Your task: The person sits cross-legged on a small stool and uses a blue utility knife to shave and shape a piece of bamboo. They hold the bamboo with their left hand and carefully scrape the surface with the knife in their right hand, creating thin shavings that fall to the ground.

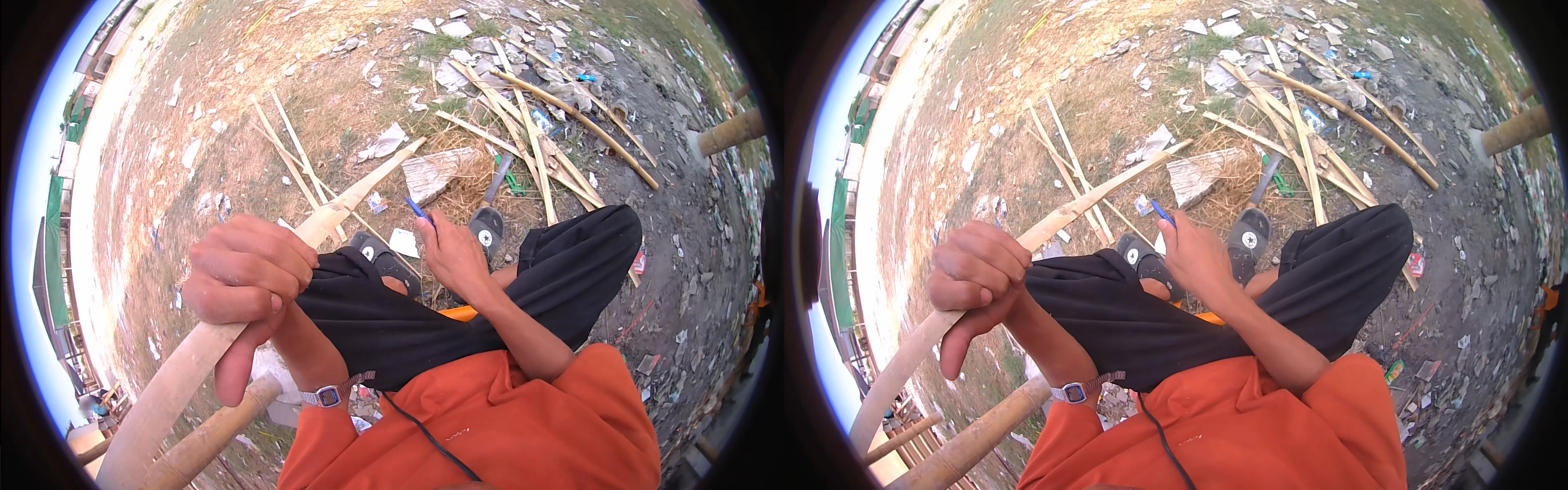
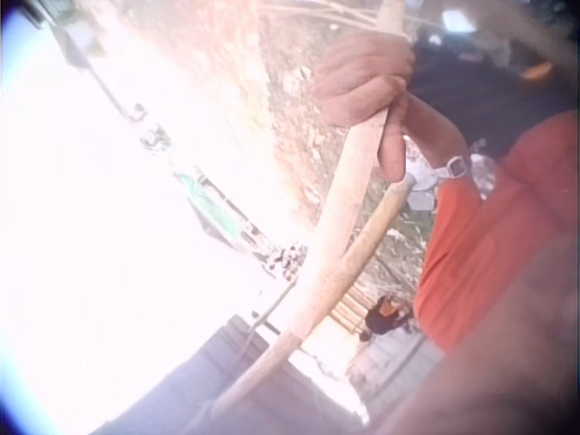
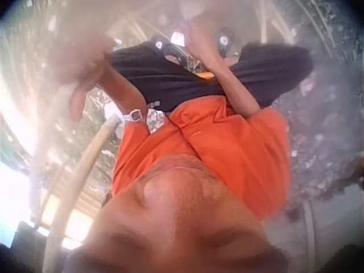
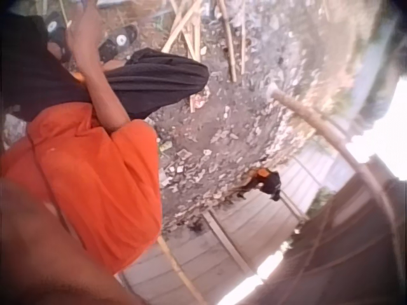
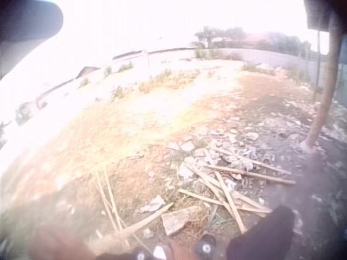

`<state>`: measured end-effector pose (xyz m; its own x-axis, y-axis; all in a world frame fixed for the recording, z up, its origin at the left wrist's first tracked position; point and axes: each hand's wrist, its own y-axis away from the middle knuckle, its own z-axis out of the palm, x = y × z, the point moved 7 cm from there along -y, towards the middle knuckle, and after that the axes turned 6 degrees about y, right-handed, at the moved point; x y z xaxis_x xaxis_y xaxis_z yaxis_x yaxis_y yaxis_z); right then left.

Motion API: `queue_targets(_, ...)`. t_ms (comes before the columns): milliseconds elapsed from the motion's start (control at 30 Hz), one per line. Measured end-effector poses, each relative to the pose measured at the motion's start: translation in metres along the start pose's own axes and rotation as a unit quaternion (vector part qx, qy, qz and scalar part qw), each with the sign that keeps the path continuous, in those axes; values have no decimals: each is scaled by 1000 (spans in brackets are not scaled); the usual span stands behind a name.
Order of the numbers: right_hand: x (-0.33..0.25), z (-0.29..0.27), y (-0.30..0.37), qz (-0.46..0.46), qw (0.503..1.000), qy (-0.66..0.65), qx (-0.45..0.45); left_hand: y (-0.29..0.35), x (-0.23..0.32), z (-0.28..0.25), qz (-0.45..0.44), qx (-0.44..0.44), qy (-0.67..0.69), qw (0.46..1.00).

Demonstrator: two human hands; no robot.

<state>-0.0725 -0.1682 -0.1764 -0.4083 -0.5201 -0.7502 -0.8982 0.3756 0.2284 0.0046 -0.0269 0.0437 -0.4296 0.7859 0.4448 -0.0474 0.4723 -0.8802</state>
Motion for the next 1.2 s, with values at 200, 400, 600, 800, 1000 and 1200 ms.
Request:
queue_targets(200, -2, -5, 20, -9, 999, -12, 34, -6, -6, 13, -18, -41, 16, 999)
queue_targets(400, 24, -12, 18, 25, 999, -14, 24, -4, -6, 7, -31, -39, 63, 997)
queue_targets(600, -32, -29, 32, -142, 973, -171, 70, -4, -7, 15, -46, 48, -36, 997)
queue_targets(800, -31, 0, 27, -135, 983, -86, 94, -5, -8, 18, -29, 71, -58, 995)
queue_targets(1000, -34, -1, 31, -99, 987, -55, 114, -8, -7, 22, -20, 84, -71, 994)
queue_targets(1200, -35, -9, 30, -85, 988, -88, 99, -8, -9, 31, -8, 92, -77, 993)
